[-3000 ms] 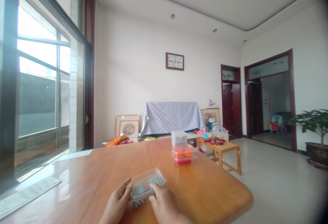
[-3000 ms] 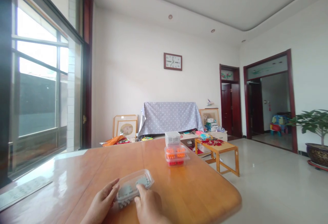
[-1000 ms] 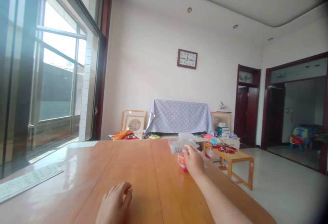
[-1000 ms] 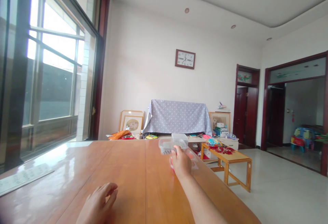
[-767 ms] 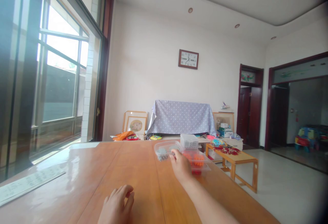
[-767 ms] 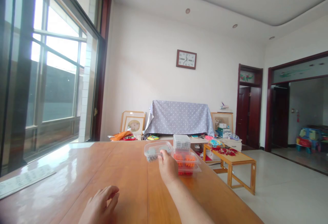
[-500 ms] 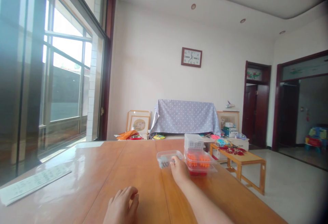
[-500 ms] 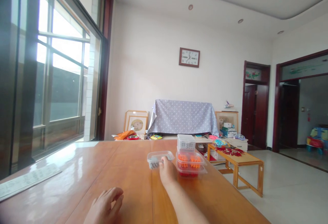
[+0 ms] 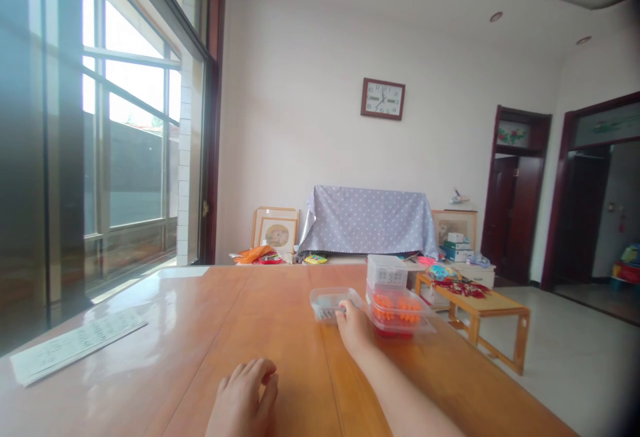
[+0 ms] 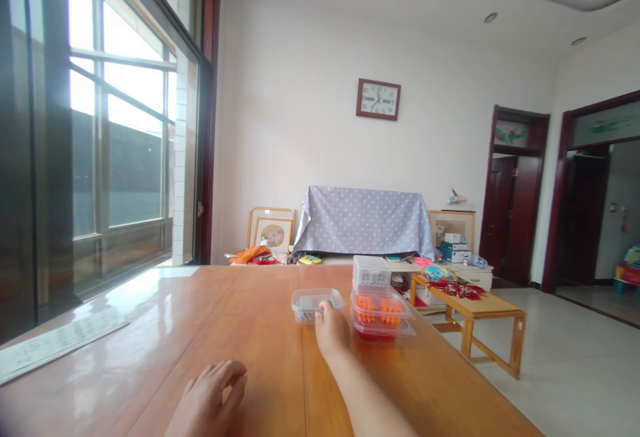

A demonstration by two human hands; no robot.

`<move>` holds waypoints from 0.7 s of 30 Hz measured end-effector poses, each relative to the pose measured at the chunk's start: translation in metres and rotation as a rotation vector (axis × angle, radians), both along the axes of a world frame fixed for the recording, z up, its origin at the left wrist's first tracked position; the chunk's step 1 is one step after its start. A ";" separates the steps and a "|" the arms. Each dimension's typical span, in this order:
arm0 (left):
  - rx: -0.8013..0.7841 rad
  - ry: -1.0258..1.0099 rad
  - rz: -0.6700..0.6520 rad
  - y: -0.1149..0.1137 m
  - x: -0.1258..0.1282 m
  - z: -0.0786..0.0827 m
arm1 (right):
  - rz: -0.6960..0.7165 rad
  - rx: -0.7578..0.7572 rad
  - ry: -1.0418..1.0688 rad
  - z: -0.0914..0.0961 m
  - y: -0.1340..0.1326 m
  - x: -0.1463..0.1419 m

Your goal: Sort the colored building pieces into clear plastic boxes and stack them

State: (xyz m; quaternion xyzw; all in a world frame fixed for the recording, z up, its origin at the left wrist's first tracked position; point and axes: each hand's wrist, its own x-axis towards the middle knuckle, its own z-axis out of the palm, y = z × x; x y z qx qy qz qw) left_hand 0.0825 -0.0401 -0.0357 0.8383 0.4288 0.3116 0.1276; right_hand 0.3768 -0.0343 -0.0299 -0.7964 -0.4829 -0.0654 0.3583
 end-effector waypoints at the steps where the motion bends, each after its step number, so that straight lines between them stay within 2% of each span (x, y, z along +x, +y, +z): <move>1: 0.002 -0.001 0.000 0.000 0.000 0.000 | 0.020 0.031 -0.002 0.006 -0.003 -0.003; 7: -0.003 0.015 0.003 0.000 0.000 0.000 | 0.081 0.198 -0.018 0.038 -0.020 -0.013; 15: 0.001 0.040 0.006 -0.004 0.001 0.004 | 0.044 0.129 0.006 0.026 -0.011 -0.002; 21: -0.011 0.081 0.012 -0.008 0.001 0.010 | -0.023 0.024 0.005 0.035 0.007 0.012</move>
